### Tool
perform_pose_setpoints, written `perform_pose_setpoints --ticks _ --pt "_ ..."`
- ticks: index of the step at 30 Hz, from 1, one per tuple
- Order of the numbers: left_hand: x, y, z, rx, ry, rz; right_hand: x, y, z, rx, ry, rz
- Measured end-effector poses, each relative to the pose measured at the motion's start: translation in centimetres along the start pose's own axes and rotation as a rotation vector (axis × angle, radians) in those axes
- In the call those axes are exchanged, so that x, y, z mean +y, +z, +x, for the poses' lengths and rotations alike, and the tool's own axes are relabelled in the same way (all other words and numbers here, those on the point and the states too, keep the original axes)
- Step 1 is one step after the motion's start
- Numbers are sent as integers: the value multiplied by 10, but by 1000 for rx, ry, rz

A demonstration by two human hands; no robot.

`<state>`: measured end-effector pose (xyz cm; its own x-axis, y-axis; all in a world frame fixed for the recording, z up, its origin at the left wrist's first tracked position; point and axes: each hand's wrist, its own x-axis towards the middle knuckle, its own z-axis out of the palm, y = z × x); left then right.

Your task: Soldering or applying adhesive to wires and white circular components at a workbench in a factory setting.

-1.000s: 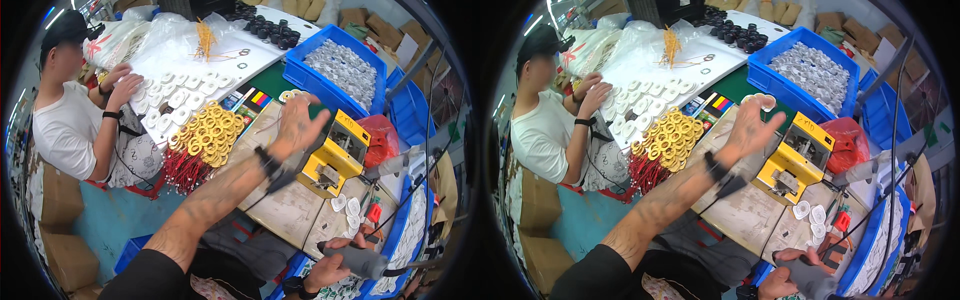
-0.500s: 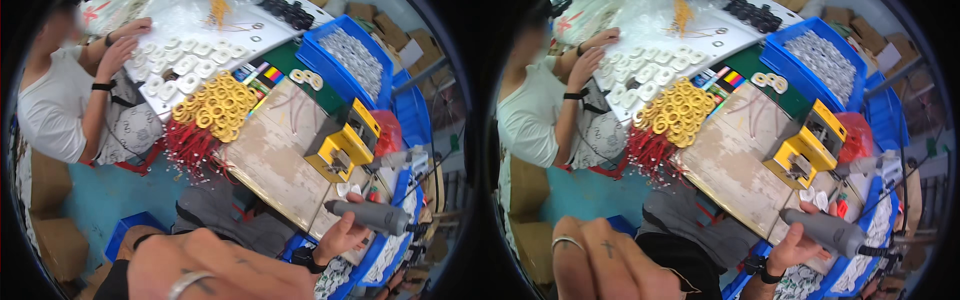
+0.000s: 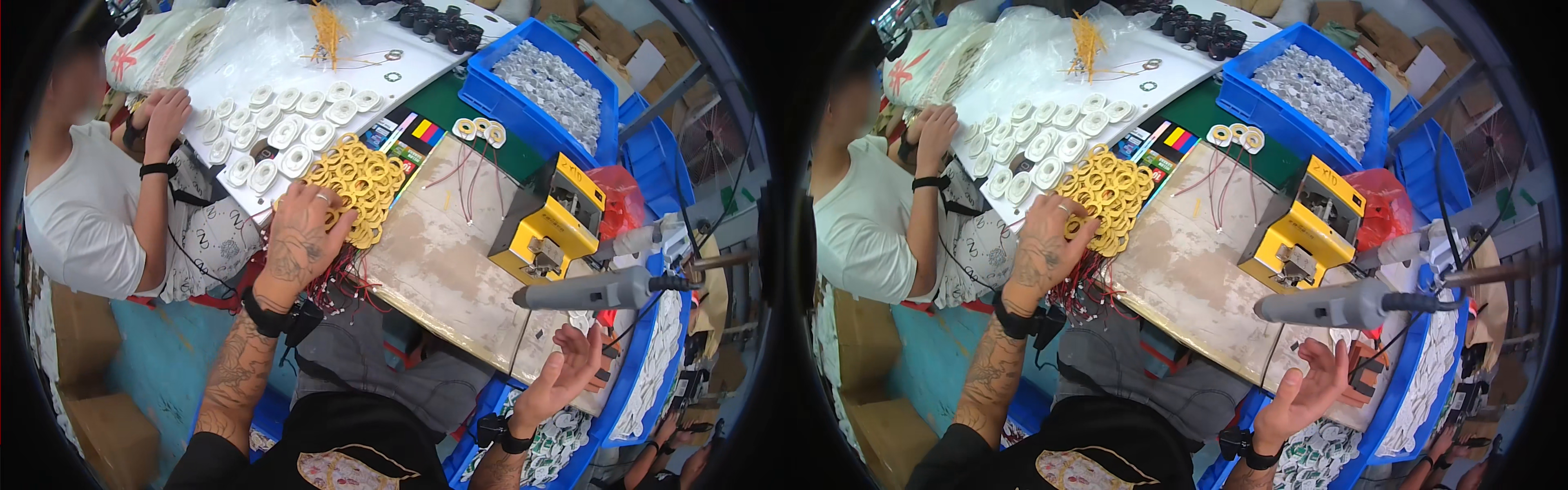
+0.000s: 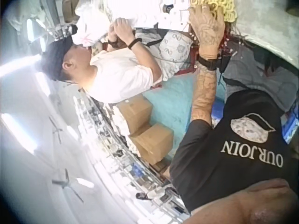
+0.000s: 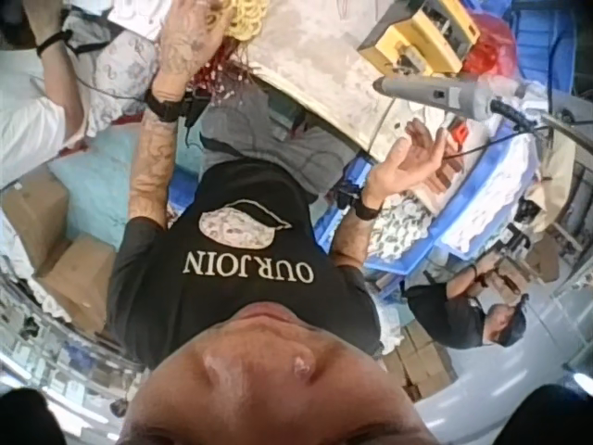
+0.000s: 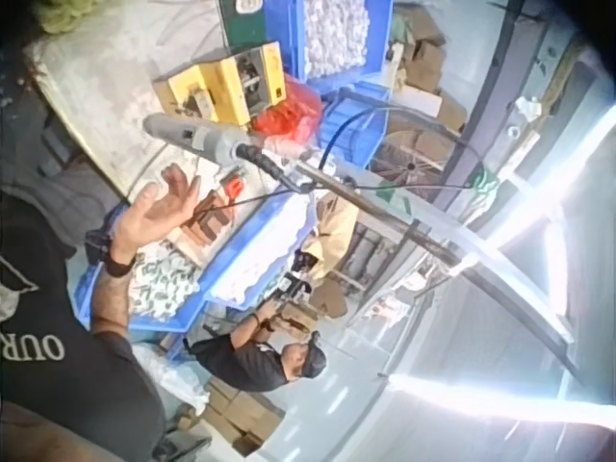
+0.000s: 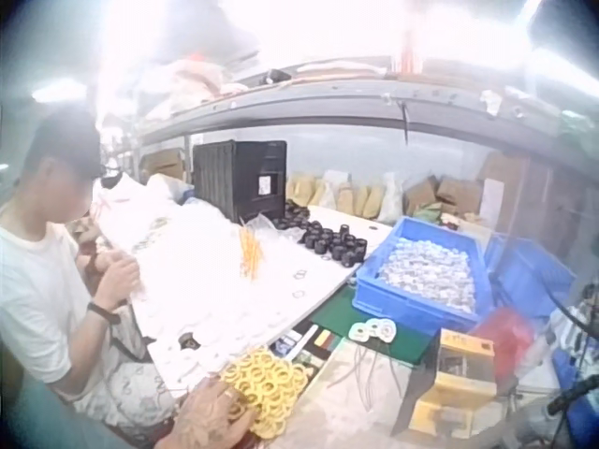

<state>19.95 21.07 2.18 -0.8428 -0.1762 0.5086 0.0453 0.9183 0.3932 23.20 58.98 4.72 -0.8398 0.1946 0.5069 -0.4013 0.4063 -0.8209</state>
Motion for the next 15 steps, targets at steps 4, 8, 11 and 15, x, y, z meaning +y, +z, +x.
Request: perform_pose_setpoints --ticks 4,8,11,15 --pt "-9 18 -3 54 -13 33 4 -4 -5 -1 33 30" --pt "-24 17 -1 161 -65 12 12 -5 -3 4 44 32" --pt "-21 -9 6 189 -369 -108 27 -4 0 -19 67 19" --pt "-33 -35 -1 443 -603 -1004 34 -15 1 3 81 -19"
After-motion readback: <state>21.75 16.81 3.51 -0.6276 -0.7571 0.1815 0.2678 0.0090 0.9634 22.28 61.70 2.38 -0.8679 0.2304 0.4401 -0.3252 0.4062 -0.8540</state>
